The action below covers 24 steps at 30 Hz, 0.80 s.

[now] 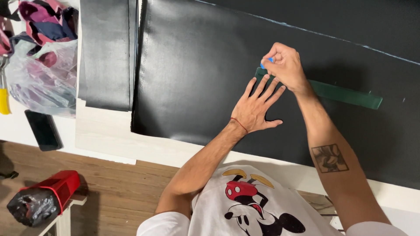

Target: Marking measurement points on a large sheet of black material using a ruler and chalk

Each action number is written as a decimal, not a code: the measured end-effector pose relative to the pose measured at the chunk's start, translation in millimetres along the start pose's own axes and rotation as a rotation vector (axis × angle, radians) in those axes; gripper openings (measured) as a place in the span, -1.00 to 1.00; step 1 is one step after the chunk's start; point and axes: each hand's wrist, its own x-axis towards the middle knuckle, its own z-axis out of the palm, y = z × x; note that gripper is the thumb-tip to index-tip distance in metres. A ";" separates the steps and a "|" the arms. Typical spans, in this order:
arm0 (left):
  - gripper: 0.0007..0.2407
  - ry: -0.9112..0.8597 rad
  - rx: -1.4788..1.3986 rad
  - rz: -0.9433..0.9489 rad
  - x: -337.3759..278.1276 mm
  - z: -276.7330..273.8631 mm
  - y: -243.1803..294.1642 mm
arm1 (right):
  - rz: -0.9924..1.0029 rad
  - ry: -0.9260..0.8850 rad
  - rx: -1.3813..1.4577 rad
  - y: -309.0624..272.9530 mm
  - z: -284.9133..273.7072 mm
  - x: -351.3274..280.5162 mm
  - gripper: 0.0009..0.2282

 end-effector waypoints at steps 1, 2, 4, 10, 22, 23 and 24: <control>-0.06 0.002 0.000 0.006 -0.3 -0.1 -0.7 | 0.000 0.006 0.000 -3.0 0.6 -1.0 -0.88; -0.06 -0.016 0.011 -0.003 -0.3 -0.2 -0.2 | 0.012 -0.003 -0.038 -5.9 0.5 -2.5 -0.87; -0.05 -0.037 0.024 -0.015 -1.5 0.0 0.0 | 0.024 -0.016 -0.073 -11.0 1.0 -3.8 -0.86; -0.06 0.007 0.015 -0.010 -1.6 1.8 -0.5 | -0.006 0.038 -0.115 -8.1 2.0 0.0 -0.86; -0.06 0.089 0.027 0.000 -0.7 0.7 -2.0 | 0.077 0.120 0.438 -12.8 -9.0 -7.0 -0.87; -0.07 0.097 0.022 0.009 0.4 1.0 -3.9 | 0.005 0.155 0.504 -13.3 -13.9 -15.0 -0.86; -0.08 0.098 0.009 0.019 -2.1 1.9 -1.6 | -0.055 0.192 0.569 -11.4 -18.4 -28.2 -0.84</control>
